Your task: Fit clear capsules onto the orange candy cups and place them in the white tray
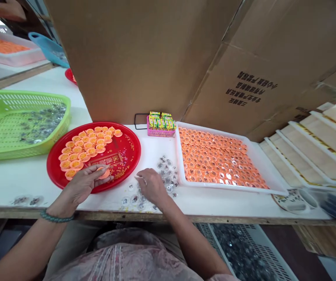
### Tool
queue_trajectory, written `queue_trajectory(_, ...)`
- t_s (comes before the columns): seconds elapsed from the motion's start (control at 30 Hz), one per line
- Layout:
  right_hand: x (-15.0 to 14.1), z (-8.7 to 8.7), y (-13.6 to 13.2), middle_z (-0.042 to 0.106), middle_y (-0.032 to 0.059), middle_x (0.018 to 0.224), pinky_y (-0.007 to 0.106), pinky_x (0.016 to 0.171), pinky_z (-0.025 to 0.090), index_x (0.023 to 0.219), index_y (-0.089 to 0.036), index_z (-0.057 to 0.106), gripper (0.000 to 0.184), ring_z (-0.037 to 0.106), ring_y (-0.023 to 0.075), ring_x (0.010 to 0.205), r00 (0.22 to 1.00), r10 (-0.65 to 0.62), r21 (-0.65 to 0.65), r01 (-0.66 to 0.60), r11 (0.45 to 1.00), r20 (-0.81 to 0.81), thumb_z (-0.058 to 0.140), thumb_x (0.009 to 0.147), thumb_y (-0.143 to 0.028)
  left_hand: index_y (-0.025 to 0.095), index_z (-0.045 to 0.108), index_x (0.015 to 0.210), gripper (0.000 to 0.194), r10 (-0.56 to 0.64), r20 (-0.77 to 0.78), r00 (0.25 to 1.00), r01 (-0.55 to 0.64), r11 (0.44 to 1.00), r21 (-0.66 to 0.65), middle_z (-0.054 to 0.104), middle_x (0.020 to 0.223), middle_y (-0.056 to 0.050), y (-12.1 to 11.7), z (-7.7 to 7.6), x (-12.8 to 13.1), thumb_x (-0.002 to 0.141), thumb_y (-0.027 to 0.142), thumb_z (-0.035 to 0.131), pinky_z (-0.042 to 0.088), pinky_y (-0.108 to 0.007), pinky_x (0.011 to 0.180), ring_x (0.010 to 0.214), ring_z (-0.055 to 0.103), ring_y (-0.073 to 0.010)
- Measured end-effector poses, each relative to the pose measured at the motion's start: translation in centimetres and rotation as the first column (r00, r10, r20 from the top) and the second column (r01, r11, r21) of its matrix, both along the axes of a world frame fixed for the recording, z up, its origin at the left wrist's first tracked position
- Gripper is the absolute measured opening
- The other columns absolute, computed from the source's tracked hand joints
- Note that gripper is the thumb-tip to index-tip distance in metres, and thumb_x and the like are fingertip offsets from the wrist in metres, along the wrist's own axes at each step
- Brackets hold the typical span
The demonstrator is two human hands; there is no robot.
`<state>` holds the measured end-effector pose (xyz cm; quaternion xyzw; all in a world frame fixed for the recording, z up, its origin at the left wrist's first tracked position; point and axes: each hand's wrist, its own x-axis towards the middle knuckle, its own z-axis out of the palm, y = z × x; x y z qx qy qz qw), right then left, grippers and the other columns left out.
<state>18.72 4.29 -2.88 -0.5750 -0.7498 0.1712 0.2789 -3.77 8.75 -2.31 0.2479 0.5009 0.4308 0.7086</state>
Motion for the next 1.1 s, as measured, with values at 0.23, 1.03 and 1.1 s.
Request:
queue_trajectory(0.23, -3.5, -1.7, -1.5, 0.061, 0.0085, 0.088, 0.033, 0.079, 0.042, 0.088, -0.014, 0.060, 0.008, 0.053, 0.0215, 0.087, 0.831, 0.217, -0.085, -0.202, 0.976, 0.512, 0.056, 0.086, -0.021, 0.013, 0.062, 0.087, 0.010, 0.099, 0.187, 0.977, -0.094, 0.995, -0.034, 0.067, 0.088, -0.008, -0.9, 1.3, 0.5, 0.085, 0.016, 0.052, 0.056, -0.047, 0.079, 0.082, 0.067, -0.0230)
queue_trajectory(1.03, -1.4, -2.4, -0.9, 0.065, 0.0074, 0.083, 0.034, 0.077, 0.043, 0.090, -0.015, 0.063, 0.016, 0.057, 0.0205, 0.081, 0.825, 0.253, -0.008, -0.289, 0.957, 0.505, 0.052, 0.082, -0.006, 0.012, 0.062, 0.086, 0.015, 0.139, 0.152, 0.979, -0.136, 0.990, -0.029, 0.069, 0.081, -0.008, -1.8, 0.9, 1.0, 0.072, 0.010, 0.067, 0.057, -0.030, 0.072, 0.078, 0.068, -0.0218)
queue_trajectory(1.1, -0.9, -2.5, -0.8, 0.066, 0.0076, 0.088, 0.032, 0.077, 0.044, 0.100, -0.016, 0.063, 0.025, 0.059, 0.0194, 0.084, 0.906, 0.211, 0.048, -0.245, 0.968, 0.367, 0.048, 0.083, -0.004, 0.013, 0.061, 0.083, 0.017, 0.140, 0.096, 0.986, -0.138, 0.990, -0.025, 0.068, 0.078, -0.007, -1.8, 0.7, 1.1, 0.069, 0.013, 0.072, 0.057, -0.028, 0.069, 0.074, 0.068, -0.0208)
